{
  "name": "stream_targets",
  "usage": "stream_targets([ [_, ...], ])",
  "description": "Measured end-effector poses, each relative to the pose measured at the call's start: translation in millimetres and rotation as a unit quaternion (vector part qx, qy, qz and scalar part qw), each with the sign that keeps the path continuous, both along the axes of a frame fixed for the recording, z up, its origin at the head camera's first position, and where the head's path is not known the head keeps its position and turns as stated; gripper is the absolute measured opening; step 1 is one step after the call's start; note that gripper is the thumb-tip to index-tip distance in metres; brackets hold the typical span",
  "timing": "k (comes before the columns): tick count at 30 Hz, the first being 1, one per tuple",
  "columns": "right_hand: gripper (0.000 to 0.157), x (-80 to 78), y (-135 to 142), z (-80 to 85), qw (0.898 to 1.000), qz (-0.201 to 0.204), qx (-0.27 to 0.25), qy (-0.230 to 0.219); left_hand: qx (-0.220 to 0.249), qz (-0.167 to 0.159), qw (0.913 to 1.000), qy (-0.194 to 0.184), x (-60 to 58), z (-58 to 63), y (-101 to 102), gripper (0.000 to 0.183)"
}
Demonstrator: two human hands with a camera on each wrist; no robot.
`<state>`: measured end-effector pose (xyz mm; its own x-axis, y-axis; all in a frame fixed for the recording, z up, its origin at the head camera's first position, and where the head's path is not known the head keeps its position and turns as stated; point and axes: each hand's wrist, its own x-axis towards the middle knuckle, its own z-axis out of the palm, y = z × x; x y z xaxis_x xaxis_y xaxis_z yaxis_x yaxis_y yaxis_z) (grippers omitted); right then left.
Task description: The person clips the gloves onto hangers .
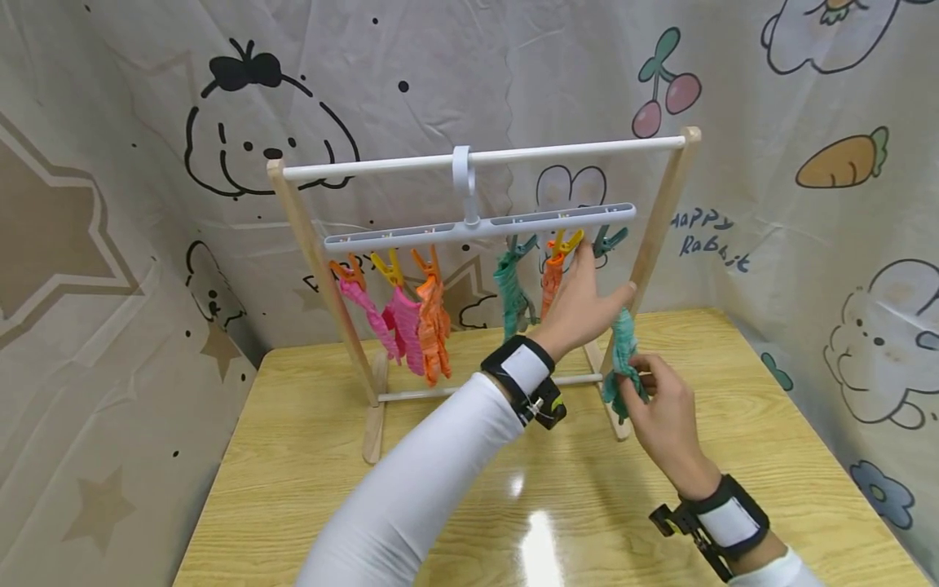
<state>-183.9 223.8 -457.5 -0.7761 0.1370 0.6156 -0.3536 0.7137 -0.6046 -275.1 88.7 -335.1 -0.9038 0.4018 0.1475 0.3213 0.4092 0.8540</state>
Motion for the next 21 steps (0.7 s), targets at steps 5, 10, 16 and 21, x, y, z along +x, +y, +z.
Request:
stream_targets([
  [5, 0.018, 0.0, -0.8, -0.5, 1.0, 0.002, -0.006, -0.004, 0.014, -0.003, 0.9998, 0.014, -6.1, 2.5, 0.7, 0.089],
  [10, 0.017, -0.4, -1.0, 0.8, 1.0, 0.001, -0.009, -0.007, 0.022, -0.007, 0.9996, 0.018, -8.5, 5.3, 3.5, 0.089],
  [16, 0.017, 1.4, -1.9, 2.6, 1.0, -0.004, -0.018, -0.009, 0.008, 0.01, 0.9994, 0.033, -6.2, 8.3, 5.7, 0.081],
  [21, 0.018, 2.4, -2.4, 1.7, 1.0, -0.005, -0.02, -0.013, -0.008, 0.035, 0.998, 0.052, -3.0, 7.8, 6.0, 0.07],
])
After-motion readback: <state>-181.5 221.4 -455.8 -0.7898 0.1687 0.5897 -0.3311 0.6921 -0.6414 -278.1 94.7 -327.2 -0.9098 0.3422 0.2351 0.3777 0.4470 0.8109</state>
